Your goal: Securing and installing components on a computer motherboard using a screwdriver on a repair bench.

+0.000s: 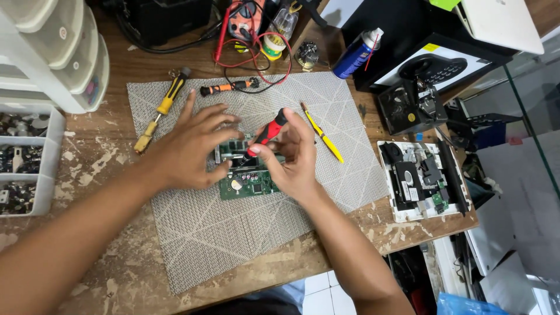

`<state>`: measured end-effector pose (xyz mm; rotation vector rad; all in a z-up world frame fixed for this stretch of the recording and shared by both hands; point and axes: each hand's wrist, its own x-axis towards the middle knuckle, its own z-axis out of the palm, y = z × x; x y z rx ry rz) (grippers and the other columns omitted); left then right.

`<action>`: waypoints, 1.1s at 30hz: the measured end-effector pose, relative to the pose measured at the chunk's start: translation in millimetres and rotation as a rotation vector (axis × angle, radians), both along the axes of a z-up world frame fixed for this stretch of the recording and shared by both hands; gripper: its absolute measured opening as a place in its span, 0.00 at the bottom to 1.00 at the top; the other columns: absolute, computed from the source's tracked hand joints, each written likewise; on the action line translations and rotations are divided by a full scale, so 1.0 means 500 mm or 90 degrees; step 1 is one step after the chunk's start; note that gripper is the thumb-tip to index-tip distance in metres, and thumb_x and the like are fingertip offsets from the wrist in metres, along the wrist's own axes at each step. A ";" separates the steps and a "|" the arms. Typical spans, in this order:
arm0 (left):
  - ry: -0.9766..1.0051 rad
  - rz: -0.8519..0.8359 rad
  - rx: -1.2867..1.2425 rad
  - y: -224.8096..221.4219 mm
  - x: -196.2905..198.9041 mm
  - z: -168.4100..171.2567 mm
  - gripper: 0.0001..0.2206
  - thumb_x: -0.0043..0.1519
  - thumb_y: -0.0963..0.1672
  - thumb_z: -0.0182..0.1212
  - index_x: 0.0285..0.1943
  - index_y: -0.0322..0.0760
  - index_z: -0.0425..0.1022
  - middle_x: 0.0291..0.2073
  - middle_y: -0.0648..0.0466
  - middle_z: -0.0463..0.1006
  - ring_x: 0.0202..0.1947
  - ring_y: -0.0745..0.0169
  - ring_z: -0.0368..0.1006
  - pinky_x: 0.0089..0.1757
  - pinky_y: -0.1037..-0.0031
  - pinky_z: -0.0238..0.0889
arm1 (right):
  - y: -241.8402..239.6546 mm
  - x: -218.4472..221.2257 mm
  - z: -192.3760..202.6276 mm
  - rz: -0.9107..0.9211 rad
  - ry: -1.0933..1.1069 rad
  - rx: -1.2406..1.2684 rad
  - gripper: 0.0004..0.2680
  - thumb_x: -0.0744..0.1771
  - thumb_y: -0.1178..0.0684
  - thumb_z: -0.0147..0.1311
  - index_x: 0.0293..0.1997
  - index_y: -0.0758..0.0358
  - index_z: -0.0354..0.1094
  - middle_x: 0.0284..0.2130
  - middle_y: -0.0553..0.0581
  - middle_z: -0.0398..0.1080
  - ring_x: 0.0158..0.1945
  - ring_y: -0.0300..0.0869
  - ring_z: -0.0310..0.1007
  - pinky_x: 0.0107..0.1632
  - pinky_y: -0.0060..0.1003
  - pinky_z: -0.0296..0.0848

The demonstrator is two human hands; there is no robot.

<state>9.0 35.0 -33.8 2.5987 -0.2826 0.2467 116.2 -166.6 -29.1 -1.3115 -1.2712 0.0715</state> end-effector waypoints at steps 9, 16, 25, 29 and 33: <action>0.001 -0.024 0.021 0.000 0.000 0.006 0.18 0.53 0.50 0.61 0.51 0.44 0.74 0.63 0.48 0.64 0.72 0.42 0.47 0.66 0.36 0.13 | 0.007 -0.001 0.008 -0.004 -0.074 -0.018 0.26 0.70 0.64 0.58 0.74 0.53 0.43 0.43 0.65 0.71 0.42 0.46 0.79 0.36 0.30 0.81; 0.021 -0.013 0.034 -0.005 0.000 0.011 0.19 0.53 0.51 0.62 0.51 0.45 0.74 0.65 0.50 0.63 0.73 0.46 0.45 0.68 0.39 0.13 | 0.004 -0.006 0.013 -0.027 -0.130 -0.042 0.25 0.70 0.63 0.60 0.72 0.51 0.46 0.43 0.64 0.71 0.44 0.47 0.79 0.42 0.35 0.84; 0.033 -0.012 0.034 -0.017 -0.004 0.045 0.21 0.53 0.50 0.62 0.55 0.43 0.73 0.63 0.48 0.65 0.72 0.45 0.48 0.67 0.38 0.14 | 0.016 -0.019 0.028 -0.051 -0.305 -0.041 0.24 0.68 0.61 0.66 0.65 0.56 0.49 0.31 0.54 0.62 0.32 0.39 0.59 0.36 0.34 0.58; 0.140 0.047 0.078 -0.032 -0.019 0.100 0.18 0.55 0.49 0.60 0.54 0.44 0.76 0.64 0.47 0.69 0.73 0.48 0.51 0.69 0.45 0.14 | 0.025 -0.019 0.039 0.037 -0.121 -0.025 0.18 0.64 0.67 0.62 0.59 0.63 0.60 0.32 0.62 0.70 0.33 0.49 0.75 0.32 0.44 0.81; 0.131 0.053 0.082 -0.035 -0.025 0.092 0.19 0.56 0.49 0.59 0.57 0.43 0.74 0.65 0.47 0.68 0.73 0.49 0.51 0.69 0.45 0.13 | 0.030 -0.016 0.075 0.099 -0.067 -0.038 0.19 0.64 0.67 0.62 0.59 0.63 0.58 0.32 0.62 0.69 0.33 0.49 0.77 0.35 0.45 0.83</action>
